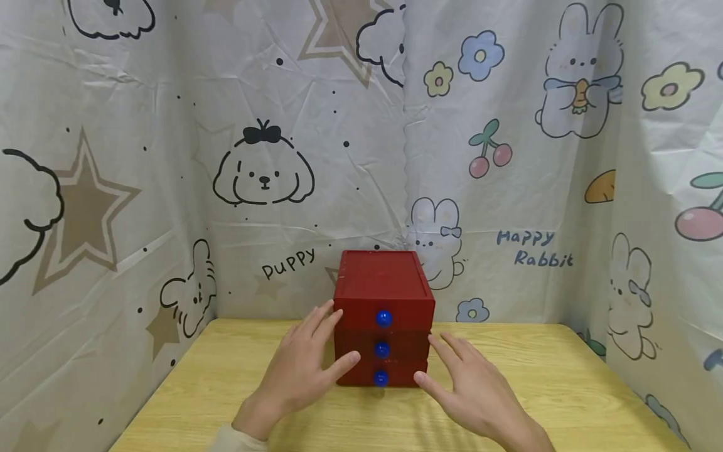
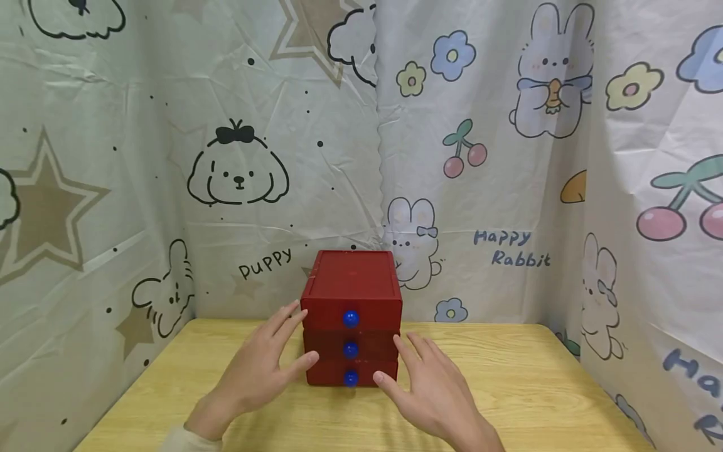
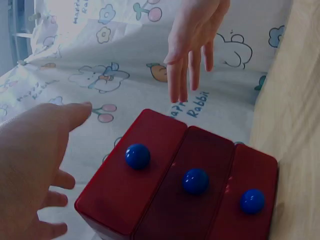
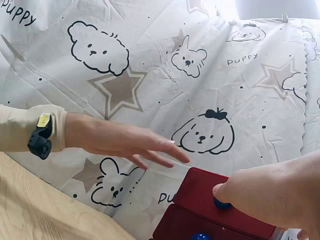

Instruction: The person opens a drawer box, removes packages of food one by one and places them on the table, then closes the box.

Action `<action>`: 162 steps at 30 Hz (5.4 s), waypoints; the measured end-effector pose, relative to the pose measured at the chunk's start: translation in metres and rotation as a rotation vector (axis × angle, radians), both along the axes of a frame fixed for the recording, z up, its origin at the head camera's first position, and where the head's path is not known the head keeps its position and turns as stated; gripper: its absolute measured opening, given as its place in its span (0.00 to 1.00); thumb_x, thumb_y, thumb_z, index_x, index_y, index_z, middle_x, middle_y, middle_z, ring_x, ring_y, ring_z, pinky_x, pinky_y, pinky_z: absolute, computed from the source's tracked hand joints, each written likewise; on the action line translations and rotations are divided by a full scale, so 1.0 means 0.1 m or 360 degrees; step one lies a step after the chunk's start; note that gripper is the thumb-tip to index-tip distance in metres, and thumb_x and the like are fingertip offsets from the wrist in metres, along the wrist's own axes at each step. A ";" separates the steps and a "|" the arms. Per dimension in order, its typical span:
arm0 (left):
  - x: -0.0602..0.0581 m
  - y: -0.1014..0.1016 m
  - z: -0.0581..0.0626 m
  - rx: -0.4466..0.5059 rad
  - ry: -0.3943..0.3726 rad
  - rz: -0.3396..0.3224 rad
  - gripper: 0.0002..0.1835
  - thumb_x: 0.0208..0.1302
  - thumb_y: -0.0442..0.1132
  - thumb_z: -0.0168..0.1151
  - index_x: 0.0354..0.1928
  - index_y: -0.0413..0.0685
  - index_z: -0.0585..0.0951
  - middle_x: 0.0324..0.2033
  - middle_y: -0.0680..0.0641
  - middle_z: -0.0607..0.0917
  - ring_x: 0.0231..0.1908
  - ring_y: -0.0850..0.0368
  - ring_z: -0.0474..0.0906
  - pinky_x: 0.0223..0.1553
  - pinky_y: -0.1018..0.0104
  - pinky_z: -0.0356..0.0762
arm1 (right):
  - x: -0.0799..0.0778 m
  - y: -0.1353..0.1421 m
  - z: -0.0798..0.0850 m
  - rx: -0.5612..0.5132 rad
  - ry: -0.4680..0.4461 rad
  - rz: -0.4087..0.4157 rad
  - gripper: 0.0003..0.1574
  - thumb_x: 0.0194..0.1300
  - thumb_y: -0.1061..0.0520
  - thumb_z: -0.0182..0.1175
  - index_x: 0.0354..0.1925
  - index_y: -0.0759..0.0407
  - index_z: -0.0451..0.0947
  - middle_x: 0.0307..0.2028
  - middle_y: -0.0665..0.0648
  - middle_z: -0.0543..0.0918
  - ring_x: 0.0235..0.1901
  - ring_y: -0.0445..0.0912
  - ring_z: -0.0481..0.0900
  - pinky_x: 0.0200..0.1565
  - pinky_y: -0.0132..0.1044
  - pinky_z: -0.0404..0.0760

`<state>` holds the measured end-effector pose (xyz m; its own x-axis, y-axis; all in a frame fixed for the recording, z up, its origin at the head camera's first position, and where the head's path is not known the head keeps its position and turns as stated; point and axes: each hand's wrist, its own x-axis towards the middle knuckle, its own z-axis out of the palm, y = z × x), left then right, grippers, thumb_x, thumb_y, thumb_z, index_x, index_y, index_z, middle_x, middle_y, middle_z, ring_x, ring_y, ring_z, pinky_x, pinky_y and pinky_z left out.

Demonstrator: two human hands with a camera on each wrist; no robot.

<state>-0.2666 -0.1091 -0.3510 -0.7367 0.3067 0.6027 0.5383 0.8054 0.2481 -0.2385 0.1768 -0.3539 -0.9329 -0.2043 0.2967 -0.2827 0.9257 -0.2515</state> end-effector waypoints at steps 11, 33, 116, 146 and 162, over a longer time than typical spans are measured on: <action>-0.56 0.04 0.38 -0.0037 0.0043 -0.0076 0.39 0.61 0.70 0.43 0.66 0.54 0.67 0.67 0.52 0.61 0.65 0.52 0.55 0.59 0.43 0.56 | -0.14 -0.14 -0.03 -0.0376 -0.0071 0.0083 0.48 0.57 0.21 0.42 0.64 0.47 0.68 0.61 0.48 0.69 0.60 0.50 0.64 0.56 0.57 0.63; -0.94 0.17 0.38 -0.0194 -0.0331 -0.0243 0.35 0.65 0.69 0.33 0.64 0.60 0.71 0.65 0.51 0.64 0.68 0.50 0.49 0.63 0.51 0.49 | -0.70 -0.71 -0.21 -0.2056 -0.0940 0.0398 0.51 0.61 0.25 0.44 0.56 0.68 0.71 0.42 0.62 0.81 0.42 0.55 0.79 0.47 0.48 0.74; -0.97 0.11 0.77 -0.0481 -0.0793 -0.0341 0.36 0.63 0.71 0.33 0.67 0.64 0.66 0.69 0.52 0.58 0.69 0.51 0.44 0.64 0.49 0.42 | -0.33 -0.66 -0.16 -0.2223 -0.1056 0.0438 0.35 0.64 0.37 0.53 0.39 0.71 0.77 0.27 0.57 0.81 0.24 0.43 0.77 0.33 0.33 0.78; -0.94 0.09 0.78 -0.0407 -0.0721 -0.0365 0.35 0.64 0.69 0.36 0.65 0.61 0.69 0.67 0.50 0.61 0.68 0.47 0.47 0.65 0.52 0.44 | -0.21 -0.65 -0.13 -0.2182 -0.1128 0.0392 0.37 0.65 0.37 0.51 0.42 0.72 0.76 0.30 0.59 0.82 0.26 0.43 0.78 0.36 0.34 0.79; -1.02 0.10 0.76 -0.0425 -0.0686 -0.0374 0.35 0.65 0.69 0.34 0.65 0.60 0.69 0.67 0.49 0.61 0.68 0.46 0.48 0.65 0.53 0.43 | -0.07 -0.65 -0.10 -0.2077 -0.1131 0.0387 0.35 0.68 0.39 0.48 0.42 0.72 0.76 0.31 0.60 0.82 0.27 0.44 0.79 0.36 0.36 0.79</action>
